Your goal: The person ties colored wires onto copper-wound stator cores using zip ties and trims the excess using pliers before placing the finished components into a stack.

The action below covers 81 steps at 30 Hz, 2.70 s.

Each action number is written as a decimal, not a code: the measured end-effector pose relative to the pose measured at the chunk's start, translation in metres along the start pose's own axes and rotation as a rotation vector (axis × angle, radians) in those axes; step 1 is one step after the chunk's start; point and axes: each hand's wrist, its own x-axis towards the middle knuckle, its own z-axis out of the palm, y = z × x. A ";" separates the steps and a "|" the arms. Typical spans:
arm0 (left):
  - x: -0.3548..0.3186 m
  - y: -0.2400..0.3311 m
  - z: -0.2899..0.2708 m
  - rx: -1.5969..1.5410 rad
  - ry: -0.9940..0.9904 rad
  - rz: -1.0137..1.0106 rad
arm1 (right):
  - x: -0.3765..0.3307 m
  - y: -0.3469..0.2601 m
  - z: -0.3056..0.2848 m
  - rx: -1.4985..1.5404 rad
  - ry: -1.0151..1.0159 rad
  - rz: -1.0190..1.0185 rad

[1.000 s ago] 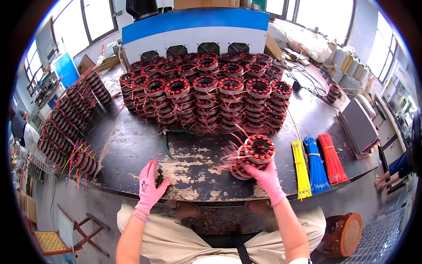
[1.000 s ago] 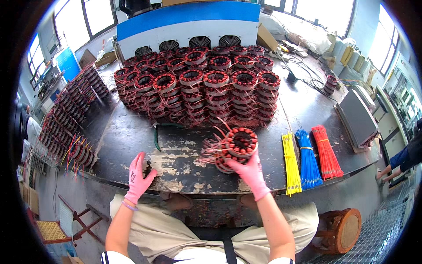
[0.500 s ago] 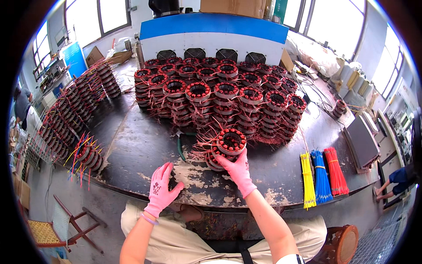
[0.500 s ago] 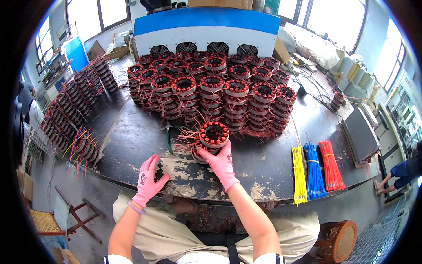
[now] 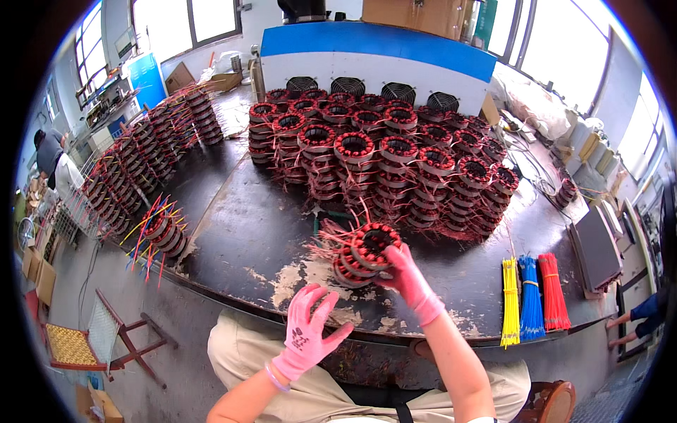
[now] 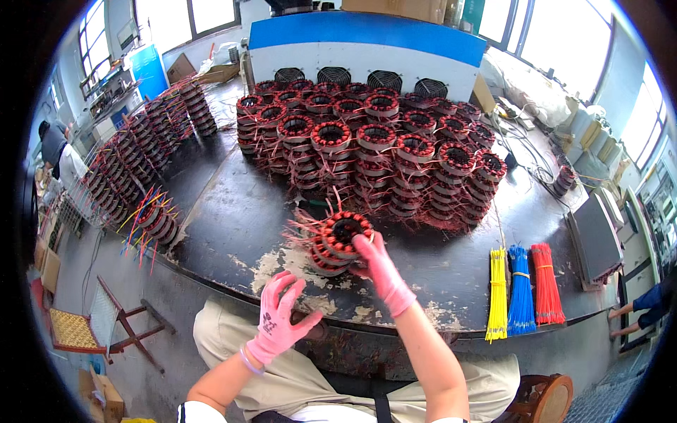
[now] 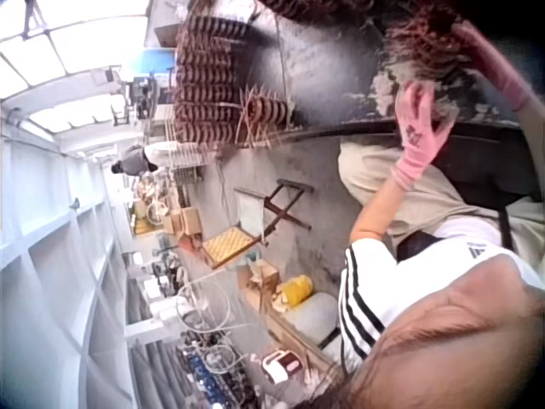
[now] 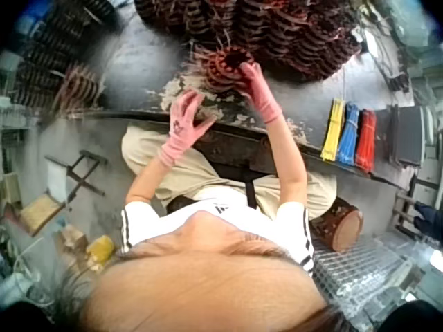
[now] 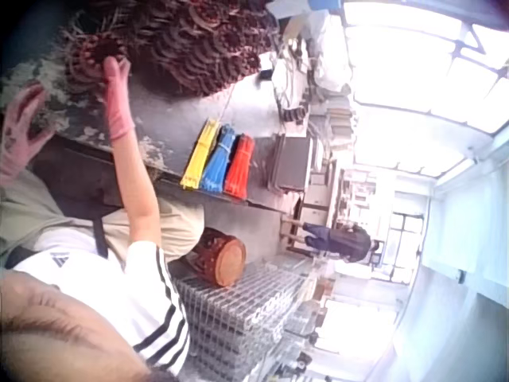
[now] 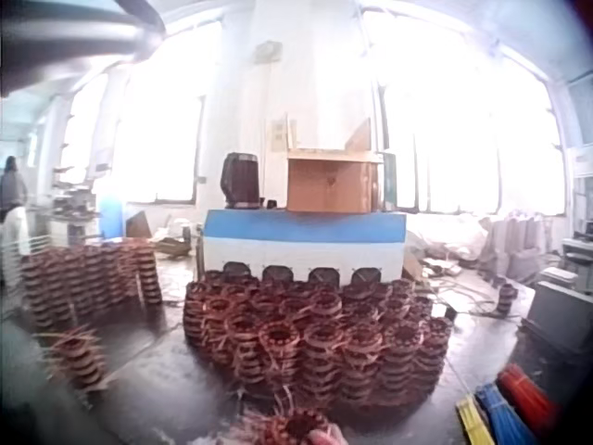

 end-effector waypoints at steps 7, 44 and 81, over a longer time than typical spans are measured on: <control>-0.010 -0.040 0.017 0.217 0.256 -0.357 | -0.003 0.028 0.112 0.178 -0.228 -0.061; 0.068 0.013 0.003 0.056 -0.241 0.214 | -0.267 0.103 -0.199 0.207 0.669 0.021; 0.045 0.061 0.088 -0.253 -0.377 -0.075 | -0.158 0.047 -0.054 -1.497 0.295 -0.517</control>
